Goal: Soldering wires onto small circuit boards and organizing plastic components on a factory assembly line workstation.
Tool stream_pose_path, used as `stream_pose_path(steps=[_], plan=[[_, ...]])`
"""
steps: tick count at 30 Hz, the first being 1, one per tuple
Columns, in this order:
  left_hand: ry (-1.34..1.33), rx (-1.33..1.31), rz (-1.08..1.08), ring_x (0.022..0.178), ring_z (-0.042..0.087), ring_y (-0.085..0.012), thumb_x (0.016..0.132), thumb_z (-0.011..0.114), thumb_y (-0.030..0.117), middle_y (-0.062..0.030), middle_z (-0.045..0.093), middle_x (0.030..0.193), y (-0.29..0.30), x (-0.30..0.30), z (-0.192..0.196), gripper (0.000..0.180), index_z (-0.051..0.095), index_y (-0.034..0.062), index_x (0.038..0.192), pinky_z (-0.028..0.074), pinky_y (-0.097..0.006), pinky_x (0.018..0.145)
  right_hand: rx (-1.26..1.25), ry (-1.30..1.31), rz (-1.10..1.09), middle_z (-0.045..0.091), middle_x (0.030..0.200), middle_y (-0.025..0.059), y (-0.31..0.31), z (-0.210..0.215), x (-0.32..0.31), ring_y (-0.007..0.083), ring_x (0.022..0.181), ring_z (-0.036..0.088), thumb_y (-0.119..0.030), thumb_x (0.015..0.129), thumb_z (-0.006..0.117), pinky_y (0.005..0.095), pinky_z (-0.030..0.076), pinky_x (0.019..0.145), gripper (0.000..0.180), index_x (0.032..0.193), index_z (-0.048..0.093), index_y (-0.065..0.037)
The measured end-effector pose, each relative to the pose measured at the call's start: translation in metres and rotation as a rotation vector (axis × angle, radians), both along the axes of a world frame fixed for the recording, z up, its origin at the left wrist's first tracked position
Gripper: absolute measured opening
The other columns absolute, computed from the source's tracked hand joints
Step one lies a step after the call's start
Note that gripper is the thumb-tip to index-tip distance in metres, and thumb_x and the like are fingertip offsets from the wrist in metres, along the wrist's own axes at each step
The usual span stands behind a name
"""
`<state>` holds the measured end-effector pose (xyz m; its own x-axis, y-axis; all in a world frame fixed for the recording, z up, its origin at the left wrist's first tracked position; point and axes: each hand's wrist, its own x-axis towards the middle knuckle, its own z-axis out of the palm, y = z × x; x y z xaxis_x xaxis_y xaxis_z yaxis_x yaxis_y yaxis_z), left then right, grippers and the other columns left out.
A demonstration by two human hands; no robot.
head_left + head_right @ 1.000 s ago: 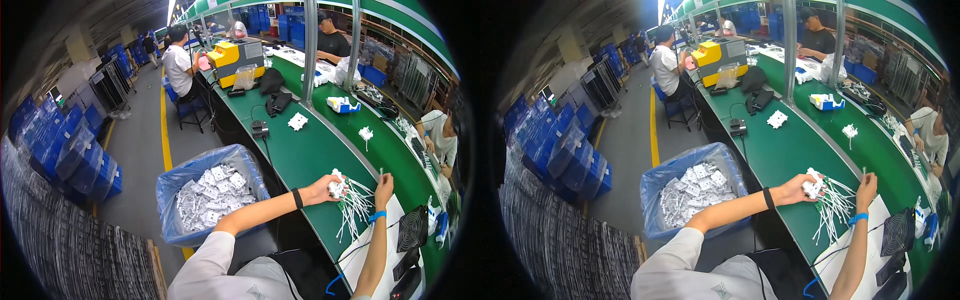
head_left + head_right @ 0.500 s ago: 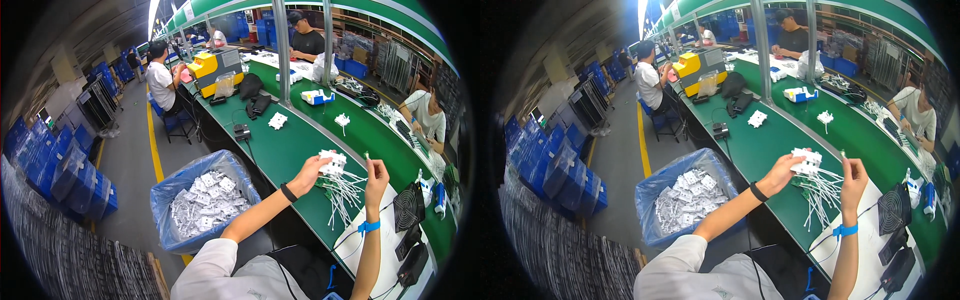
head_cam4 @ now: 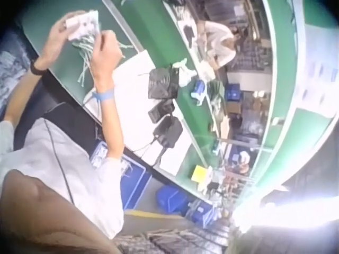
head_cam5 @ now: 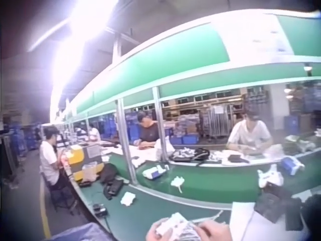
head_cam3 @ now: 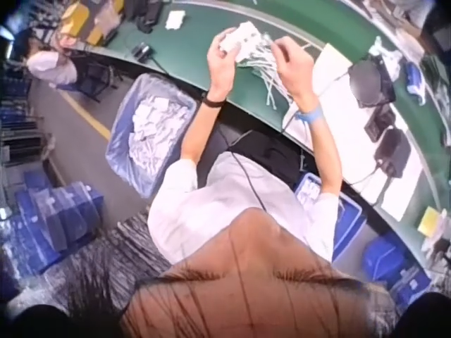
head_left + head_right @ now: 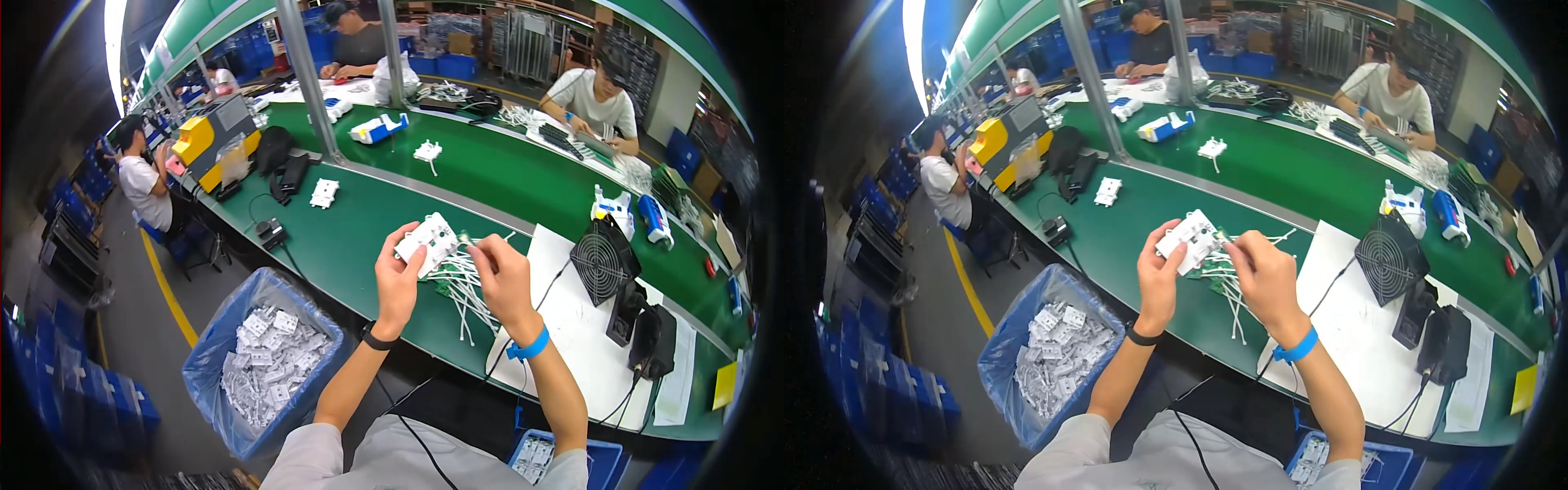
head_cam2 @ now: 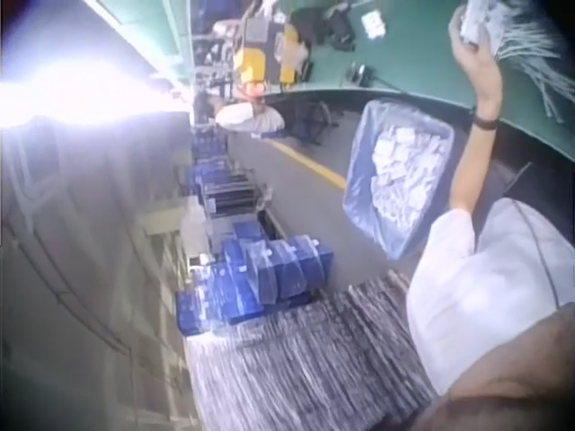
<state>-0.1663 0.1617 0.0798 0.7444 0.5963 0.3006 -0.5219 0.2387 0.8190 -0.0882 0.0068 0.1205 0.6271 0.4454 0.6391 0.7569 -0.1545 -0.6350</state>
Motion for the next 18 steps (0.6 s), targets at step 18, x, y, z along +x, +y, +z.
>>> stream_pose_path(steps=[18], plan=[[0.012, 0.156, 0.067, 0.110, 0.061, -0.0152, 0.097, 0.058, -0.001, -0.0123, 0.062, 0.126, -0.021, -0.001, -0.015, 0.040, 0.052, -0.0057, 0.136, 0.051, -0.027, 0.093, -0.139, -0.216, -0.036, 0.052, 0.082, 0.0118, 0.007, -0.014, 0.011, 0.0334, 0.069, 0.060, -0.012, 0.092, 0.064, 0.0422, 0.047, 0.055, 0.015, 0.086, 0.054, -0.003]])
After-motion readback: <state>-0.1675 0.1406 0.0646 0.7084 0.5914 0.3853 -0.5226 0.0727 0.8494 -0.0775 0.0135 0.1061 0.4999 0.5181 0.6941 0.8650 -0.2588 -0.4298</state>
